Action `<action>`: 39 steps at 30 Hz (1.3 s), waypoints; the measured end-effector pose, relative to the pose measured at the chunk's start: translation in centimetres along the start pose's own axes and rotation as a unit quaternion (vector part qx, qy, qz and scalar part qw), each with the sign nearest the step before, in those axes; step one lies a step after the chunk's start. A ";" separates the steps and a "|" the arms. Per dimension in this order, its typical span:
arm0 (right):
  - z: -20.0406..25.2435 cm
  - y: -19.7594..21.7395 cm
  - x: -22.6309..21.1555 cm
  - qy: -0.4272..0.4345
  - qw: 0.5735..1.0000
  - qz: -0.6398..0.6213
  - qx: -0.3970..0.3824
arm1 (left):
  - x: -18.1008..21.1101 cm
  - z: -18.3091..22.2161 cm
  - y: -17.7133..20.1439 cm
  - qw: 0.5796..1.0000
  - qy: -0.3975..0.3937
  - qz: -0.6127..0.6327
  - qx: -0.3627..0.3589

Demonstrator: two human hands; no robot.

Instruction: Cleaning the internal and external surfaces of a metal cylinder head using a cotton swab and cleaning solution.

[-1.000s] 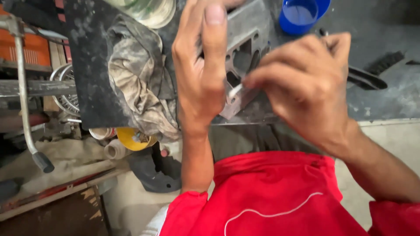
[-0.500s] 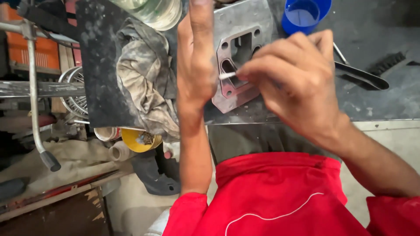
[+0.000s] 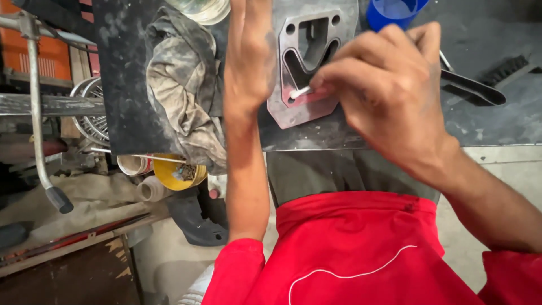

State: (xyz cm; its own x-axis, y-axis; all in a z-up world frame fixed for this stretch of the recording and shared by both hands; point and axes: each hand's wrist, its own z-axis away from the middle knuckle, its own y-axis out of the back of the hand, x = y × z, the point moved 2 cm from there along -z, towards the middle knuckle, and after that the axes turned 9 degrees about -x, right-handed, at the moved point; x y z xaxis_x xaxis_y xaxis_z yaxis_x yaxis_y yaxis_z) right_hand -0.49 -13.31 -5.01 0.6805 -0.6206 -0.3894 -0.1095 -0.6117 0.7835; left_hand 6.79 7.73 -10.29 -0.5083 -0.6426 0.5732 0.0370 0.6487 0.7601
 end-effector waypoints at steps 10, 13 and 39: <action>0.4 -0.1 -0.4 -0.006 1.000 0.025 -0.011 | -1.4 0.2 -0.1 0.998 -0.067 0.004 0.019; -0.5 0.3 -0.1 0.001 1.000 -0.027 0.003 | -1.1 1.2 -0.7 0.998 -0.057 0.006 0.014; -0.5 -0.3 0.3 -0.023 0.999 -0.039 -0.029 | -11.3 5.4 -9.8 0.996 -0.064 -0.005 0.055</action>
State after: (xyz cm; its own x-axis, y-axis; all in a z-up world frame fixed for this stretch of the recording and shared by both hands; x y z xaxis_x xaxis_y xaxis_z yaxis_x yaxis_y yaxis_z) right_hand 0.12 -13.07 -5.14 0.6513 -0.5952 -0.4706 -0.0145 -0.6298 0.7766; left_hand 7.53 10.82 -25.84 -0.6148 -0.5961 0.5164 -0.0589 0.6877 0.7236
